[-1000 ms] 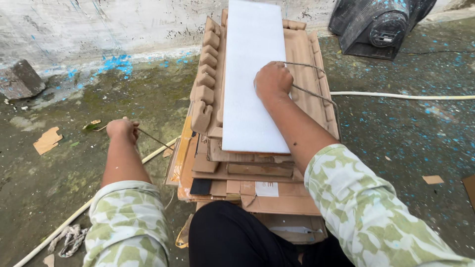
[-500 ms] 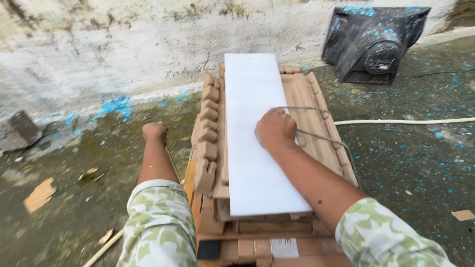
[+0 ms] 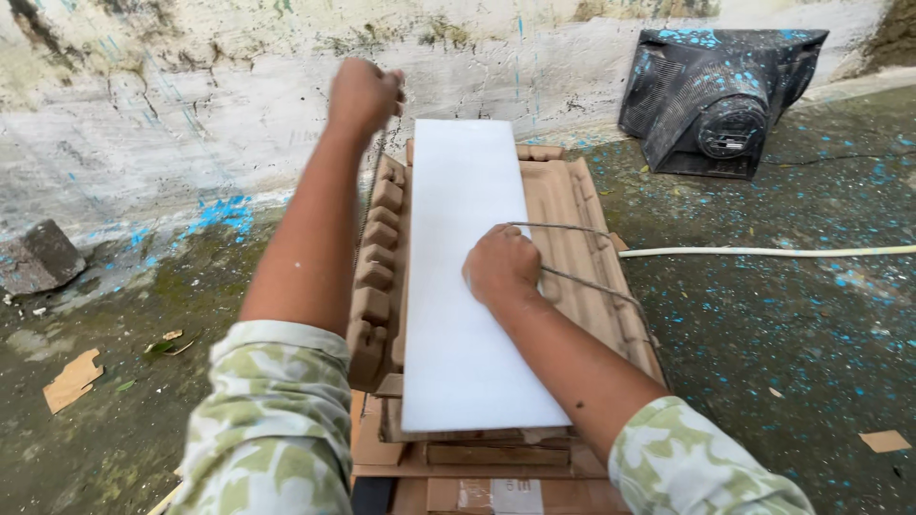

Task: The person sits on the ground and stacks flattened cardboard pieces and molded cardboard trays into a pile, places a white foam sheet on top, then wraps rope around the stack and ties knots to secure it into a bundle, tightening the rope at the end.

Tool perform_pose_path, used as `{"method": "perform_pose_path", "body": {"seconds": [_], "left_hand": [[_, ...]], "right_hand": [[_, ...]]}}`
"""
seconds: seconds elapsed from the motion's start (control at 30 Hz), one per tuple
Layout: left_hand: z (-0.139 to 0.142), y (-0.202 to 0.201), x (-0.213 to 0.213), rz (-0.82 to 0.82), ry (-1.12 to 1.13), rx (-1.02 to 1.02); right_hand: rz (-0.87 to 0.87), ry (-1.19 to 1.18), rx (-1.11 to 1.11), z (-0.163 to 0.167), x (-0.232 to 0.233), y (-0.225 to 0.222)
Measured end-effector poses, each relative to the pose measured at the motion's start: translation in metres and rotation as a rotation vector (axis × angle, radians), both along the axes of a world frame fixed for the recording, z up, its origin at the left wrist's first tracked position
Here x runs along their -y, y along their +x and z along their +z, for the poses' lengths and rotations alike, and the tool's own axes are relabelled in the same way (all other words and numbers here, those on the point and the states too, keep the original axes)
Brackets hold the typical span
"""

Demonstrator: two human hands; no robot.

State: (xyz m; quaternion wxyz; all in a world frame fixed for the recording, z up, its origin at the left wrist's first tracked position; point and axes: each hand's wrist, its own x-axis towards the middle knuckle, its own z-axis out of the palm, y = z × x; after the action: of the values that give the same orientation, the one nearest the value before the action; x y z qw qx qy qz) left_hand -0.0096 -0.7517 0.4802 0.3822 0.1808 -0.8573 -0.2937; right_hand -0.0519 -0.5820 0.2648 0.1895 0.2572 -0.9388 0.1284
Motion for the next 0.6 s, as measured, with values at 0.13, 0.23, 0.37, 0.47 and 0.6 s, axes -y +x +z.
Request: {"method": "perform_pose_path", "body": {"seconds": [0.13, 0.23, 0.37, 0.47, 0.6], "left_hand": [[0.020, 0.000, -0.022, 0.081, 0.083, 0.022], [0.018, -0.030, -0.054, 0.052, 0.009, 0.272], [-0.035, -0.094, -0.154, 0.025, -0.371, 0.383], [-0.091, -0.097, -0.206, -0.080, -0.400, 0.541], [-0.126, -0.077, -0.239, -0.033, -0.483, 0.568]], "right_hand": [[0.020, 0.011, 0.047, 0.005, -0.026, -0.009], [0.038, 0.008, 0.037, 0.010, -0.038, -0.013], [0.041, -0.003, 0.052, 0.010, -0.048, -0.017], [0.079, -0.033, 0.080, 0.006, -0.051, -0.022], [0.223, -0.151, 0.177, -0.006, -0.058, -0.032]]}}
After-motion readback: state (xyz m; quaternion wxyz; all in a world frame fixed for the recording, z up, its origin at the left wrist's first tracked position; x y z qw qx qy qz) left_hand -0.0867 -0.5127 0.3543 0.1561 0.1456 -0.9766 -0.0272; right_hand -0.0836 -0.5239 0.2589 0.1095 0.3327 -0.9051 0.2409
